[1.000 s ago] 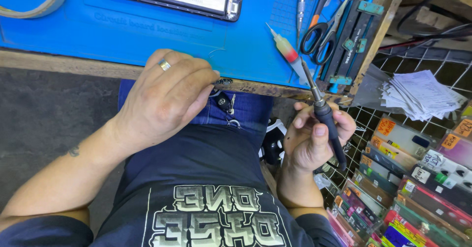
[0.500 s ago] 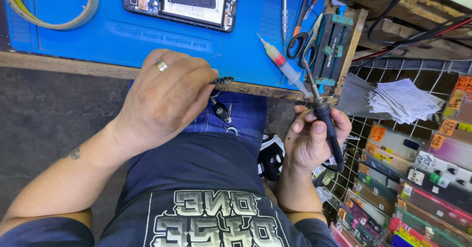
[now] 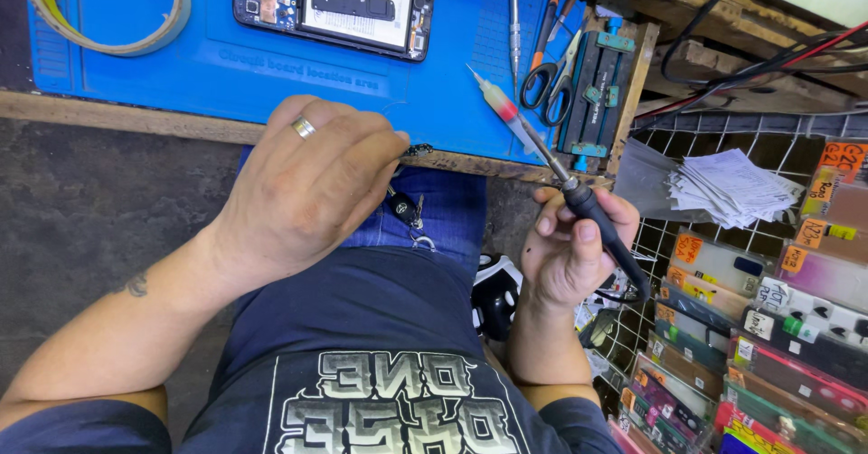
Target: The person uses a soldering iron to work on a small electronic component held in their left hand. They apply a liquid from a syringe to the component and continue soldering while seated on the floor with the work area on their lap.
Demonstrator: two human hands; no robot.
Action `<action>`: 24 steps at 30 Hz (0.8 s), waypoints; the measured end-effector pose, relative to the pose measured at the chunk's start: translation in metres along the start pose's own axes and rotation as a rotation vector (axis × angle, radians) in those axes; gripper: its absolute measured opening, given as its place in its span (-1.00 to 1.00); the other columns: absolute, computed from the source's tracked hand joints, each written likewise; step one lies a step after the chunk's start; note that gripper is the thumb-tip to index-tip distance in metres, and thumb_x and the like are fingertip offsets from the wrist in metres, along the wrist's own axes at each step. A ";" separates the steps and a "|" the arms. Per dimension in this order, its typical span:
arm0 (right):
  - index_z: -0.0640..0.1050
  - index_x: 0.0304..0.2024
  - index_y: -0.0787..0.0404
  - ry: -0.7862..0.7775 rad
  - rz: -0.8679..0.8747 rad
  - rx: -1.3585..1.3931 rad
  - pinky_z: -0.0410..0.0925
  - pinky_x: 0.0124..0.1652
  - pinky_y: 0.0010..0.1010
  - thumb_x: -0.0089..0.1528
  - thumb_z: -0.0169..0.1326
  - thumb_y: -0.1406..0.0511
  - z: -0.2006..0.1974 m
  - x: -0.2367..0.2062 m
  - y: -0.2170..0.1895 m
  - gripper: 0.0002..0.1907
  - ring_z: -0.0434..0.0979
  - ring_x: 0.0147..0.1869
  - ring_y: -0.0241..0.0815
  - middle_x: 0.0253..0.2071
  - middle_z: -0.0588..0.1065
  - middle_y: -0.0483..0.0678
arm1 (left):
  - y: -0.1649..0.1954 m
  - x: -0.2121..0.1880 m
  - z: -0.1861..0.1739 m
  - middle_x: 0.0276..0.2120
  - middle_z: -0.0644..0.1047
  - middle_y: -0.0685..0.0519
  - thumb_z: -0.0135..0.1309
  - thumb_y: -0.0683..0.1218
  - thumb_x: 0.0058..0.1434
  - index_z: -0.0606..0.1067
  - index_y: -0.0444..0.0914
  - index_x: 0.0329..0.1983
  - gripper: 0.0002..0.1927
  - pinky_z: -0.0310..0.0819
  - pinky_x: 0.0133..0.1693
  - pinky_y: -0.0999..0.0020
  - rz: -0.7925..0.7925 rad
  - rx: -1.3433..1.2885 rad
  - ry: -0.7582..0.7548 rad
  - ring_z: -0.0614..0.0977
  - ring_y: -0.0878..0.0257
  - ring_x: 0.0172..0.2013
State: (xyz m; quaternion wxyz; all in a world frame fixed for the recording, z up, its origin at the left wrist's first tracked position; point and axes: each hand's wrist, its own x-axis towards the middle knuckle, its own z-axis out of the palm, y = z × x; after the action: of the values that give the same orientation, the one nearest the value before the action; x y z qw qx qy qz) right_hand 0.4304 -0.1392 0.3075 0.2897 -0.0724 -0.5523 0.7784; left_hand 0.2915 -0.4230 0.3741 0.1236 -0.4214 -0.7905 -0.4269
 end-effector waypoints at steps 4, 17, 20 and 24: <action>0.41 0.14 0.26 -0.019 0.013 0.029 0.47 0.08 -0.05 0.36 0.25 0.24 0.002 0.000 0.002 -0.59 0.46 -0.35 -0.15 -0.31 0.43 0.01 | 0.001 0.000 -0.002 -0.10 0.54 -0.06 0.30 -0.30 0.27 0.43 -0.35 0.09 -0.62 0.43 -0.05 0.12 0.002 0.008 -0.003 0.60 0.04 -0.11; 0.41 0.00 0.30 -0.104 0.062 0.091 0.52 -0.13 -0.24 0.28 0.18 0.34 0.016 0.002 0.000 -0.70 0.36 -0.52 -0.24 -0.33 0.43 0.11 | -0.001 0.000 0.001 -0.08 0.54 -0.08 0.28 -0.30 0.28 0.39 -0.36 0.12 -0.59 0.44 -0.05 0.11 0.004 -0.001 -0.005 0.61 0.03 -0.10; 0.43 -0.03 0.32 -0.122 0.059 0.118 0.52 -0.08 -0.18 0.30 0.17 0.34 0.018 0.005 0.001 -0.74 0.33 -0.57 -0.25 -0.39 0.42 0.08 | -0.001 0.000 0.001 -0.08 0.54 -0.09 0.28 -0.31 0.29 0.40 -0.37 0.12 -0.60 0.44 -0.05 0.12 0.012 0.003 -0.009 0.61 0.03 -0.10; 0.43 -0.05 0.32 -0.106 0.053 0.101 0.48 -0.02 -0.14 0.30 0.17 0.32 0.020 0.006 0.005 -0.74 0.31 -0.60 -0.25 -0.43 0.41 0.11 | -0.001 -0.003 0.003 -0.07 0.54 -0.14 0.26 -0.29 0.19 0.43 -0.40 0.09 -0.59 0.45 -0.08 0.10 -0.004 -0.001 -0.044 0.61 -0.01 -0.13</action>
State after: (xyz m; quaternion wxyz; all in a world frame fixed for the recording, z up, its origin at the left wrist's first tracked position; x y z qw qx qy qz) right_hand 0.4147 -0.1532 0.3123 0.2425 -0.0311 -0.5246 0.8155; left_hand 0.2928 -0.4228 0.3702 0.1052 -0.4294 -0.7936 -0.4181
